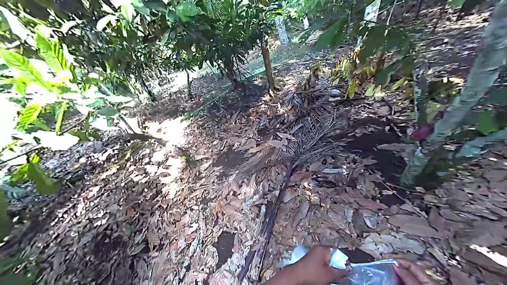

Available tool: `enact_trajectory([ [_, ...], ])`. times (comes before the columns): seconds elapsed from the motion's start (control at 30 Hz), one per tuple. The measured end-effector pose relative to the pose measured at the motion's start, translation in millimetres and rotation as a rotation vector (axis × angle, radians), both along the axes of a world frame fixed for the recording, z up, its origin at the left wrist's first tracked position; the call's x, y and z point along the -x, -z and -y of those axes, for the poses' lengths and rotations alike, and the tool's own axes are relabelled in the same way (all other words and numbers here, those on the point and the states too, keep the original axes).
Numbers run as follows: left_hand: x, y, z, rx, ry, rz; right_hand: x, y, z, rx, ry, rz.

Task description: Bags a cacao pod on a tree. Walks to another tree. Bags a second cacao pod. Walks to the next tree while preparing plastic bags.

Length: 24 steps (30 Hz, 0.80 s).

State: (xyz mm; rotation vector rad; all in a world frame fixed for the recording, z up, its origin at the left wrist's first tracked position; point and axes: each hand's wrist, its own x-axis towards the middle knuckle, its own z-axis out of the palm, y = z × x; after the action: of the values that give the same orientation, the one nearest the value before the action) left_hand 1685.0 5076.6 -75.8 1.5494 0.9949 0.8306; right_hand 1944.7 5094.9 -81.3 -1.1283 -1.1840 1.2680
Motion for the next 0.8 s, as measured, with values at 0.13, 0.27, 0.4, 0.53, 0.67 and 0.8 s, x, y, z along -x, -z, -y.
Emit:
enact_trajectory([
  [0.13, -16, -16, -68, -0.021, -0.049, -0.024, -18, -23, -83, -0.069, -0.076, 0.112],
  [0.27, -18, 5, -135, -0.123, -0.039, 0.062, -19, -21, -151, -0.101, -0.098, 0.18],
  [0.4, -15, 13, -211, -0.082, -0.039, 0.016, -9, -20, -213, -0.139, -0.057, 0.29],
  [0.53, -7, 29, -306, -0.112, 0.018, 0.05, -5, -14, -288, -0.186, -0.034, 0.455],
  [0.67, 15, 47, -416, -0.183, 0.07, 0.019, 19, -8, -382, -0.197, 0.041, 0.566],
  [0.8, 47, 34, -498, -0.093, 0.116, -0.057, 49, -9, -454, -0.24, 0.152, 0.706],
])
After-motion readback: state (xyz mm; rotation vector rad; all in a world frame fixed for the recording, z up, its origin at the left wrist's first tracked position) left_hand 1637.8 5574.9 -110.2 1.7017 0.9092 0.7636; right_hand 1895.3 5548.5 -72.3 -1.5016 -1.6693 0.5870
